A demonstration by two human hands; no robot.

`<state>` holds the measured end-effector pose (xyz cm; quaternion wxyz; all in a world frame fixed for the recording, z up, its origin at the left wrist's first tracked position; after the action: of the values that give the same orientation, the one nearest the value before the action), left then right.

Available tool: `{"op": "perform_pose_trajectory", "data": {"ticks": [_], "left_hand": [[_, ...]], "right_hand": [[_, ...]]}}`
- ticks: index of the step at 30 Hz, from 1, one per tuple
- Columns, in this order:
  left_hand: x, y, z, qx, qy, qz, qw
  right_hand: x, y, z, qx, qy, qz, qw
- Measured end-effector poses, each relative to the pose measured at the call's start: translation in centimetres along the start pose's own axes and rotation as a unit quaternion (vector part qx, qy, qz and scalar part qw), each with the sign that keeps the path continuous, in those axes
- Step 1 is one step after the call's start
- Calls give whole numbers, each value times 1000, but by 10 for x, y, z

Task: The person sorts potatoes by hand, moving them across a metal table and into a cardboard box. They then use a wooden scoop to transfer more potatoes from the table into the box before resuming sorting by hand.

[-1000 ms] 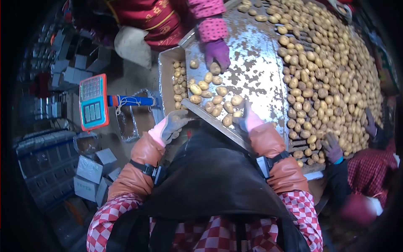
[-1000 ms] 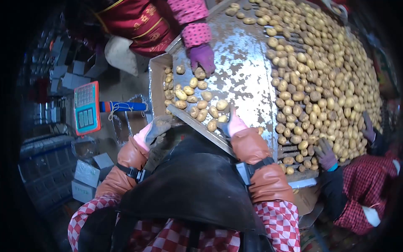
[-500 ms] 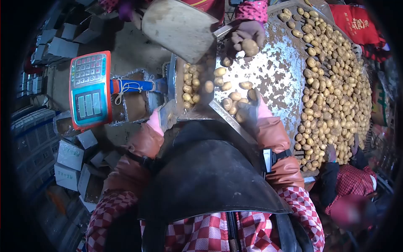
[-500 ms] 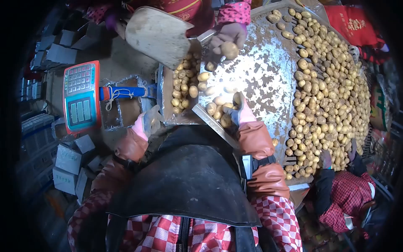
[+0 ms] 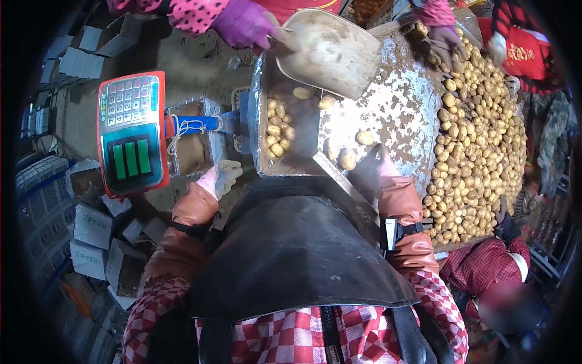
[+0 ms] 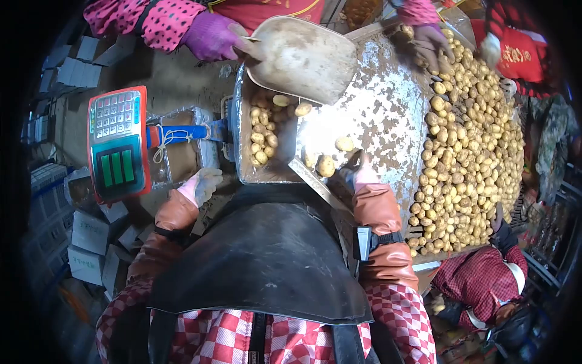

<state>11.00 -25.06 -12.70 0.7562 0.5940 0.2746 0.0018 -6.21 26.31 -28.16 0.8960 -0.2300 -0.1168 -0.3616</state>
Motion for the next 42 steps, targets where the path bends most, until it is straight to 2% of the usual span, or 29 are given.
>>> {"op": "perform_pose_trajectory", "data": {"ticks": [1, 2, 3, 4, 5, 6, 8, 9, 10, 12, 13, 14, 16, 18, 19, 23, 25, 26, 28, 29, 31, 33, 34, 35, 36, 37, 38, 39, 42], "left_hand": [[10, -12, 3, 52, -41, -36, 997], [18, -15, 2, 103, -80, -71, 989], [15, -11, -1, 98, -81, -77, 989], [14, -10, -2, 92, -76, -77, 990], [13, -10, -2, 87, -67, -76, 991], [12, -11, 0, 84, -59, -74, 992], [21, -33, 6, 35, -126, -130, 983], [23, -42, 11, 4, -92, -135, 987], [21, -46, 17, -28, -57, -142, 988], [10, -27, 29, -80, -22, -101, 991], [12, -21, 32, -51, -13, -60, 997], [18, -18, 33, -22, -4, -19, 1000], [22, -20, 33, 4, 35, -29, 999], [19, -16, 29, 31, 68, -35, 997], [8, -9, 21, 30, 113, -12, 993], [-32, 14, -31, 85, 168, -40, 981], [-42, 31, -51, 153, 126, -61, 978], [-33, 27, -59, 128, 227, -26, 965], [-36, 39, -81, 251, 176, -118, 944], [-34, 44, -95, 264, 168, -115, 943], [-27, 42, -106, 193, 234, -64, 951], [-12, 37, -127, 215, 209, -49, 953], [-7, 36, -139, 229, 196, -36, 953], [-2, 39, -153, 180, 186, 35, 965], [-17, 64, -168, 150, 48, -135, 978], [-15, 77, -184, 150, 40, -137, 978], [-13, 85, -195, 151, 31, -139, 978], [13, 59, -211, 247, 123, -67, 959], [37, 66, -239, 188, 59, -51, 979]], "right_hand": [[29, -42, 37, 21, -231, -291, 928], [65, -75, 46, -1, -394, -448, 803], [91, -104, 44, -56, -559, -567, 603], [111, -134, 39, -107, -642, -599, 466], [124, -160, 34, -137, -683, -604, 387], [131, -187, 32, -154, -690, -615, 350], [131, -231, 35, -57, -678, -559, 474], [106, -228, 29, -7, -422, -384, 821], [40, -183, -51, 22, -403, -419, 813], [132, -230, 42, 20, -430, -442, 787], [154, -231, 66, -18, -508, -547, 665], [156, -224, 72, -40, -536, -515, 668], [211, -224, 109, 1, -519, -611, 597], [235, -208, 109, 124, -485, -553, 667], [249, -194, 95, 135, -552, -550, 612], [312, -206, 80, 253, -582, -520, 571], [322, -208, 65, 294, -553, -489, 607], [328, -215, 64, 287, -556, -489, 608], [332, -224, 70, 267, -534, -485, 639], [334, -221, 59, 265, -533, -470, 651], [323, -208, 64, 227, -449, -480, 719], [316, -191, 67, 195, -356, -472, 783], [307, -163, 44, 185, -358, -476, 782], [292, -148, 29, 52, -346, -386, 853], [289, -139, 38, -80, -321, -286, 899], [277, -118, 26, -8, -363, -393, 844], [295, -144, 108, 215, -225, -479, 821], [287, -133, 115, 146, -220, -459, 848], [273, -92, 117, 24, -239, -440, 865]]}}
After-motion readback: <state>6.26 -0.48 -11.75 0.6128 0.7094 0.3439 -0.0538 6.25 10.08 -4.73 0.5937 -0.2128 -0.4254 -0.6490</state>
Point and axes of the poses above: each hand's wrist, its own y-axis away from the middle knuckle, its own z-axis out of the back of the hand, x = y × z, the point moved 8 cm from there along -y, towards the middle knuckle, and after that the axes turned 13 degrees about -x, right-handed, at the moved point
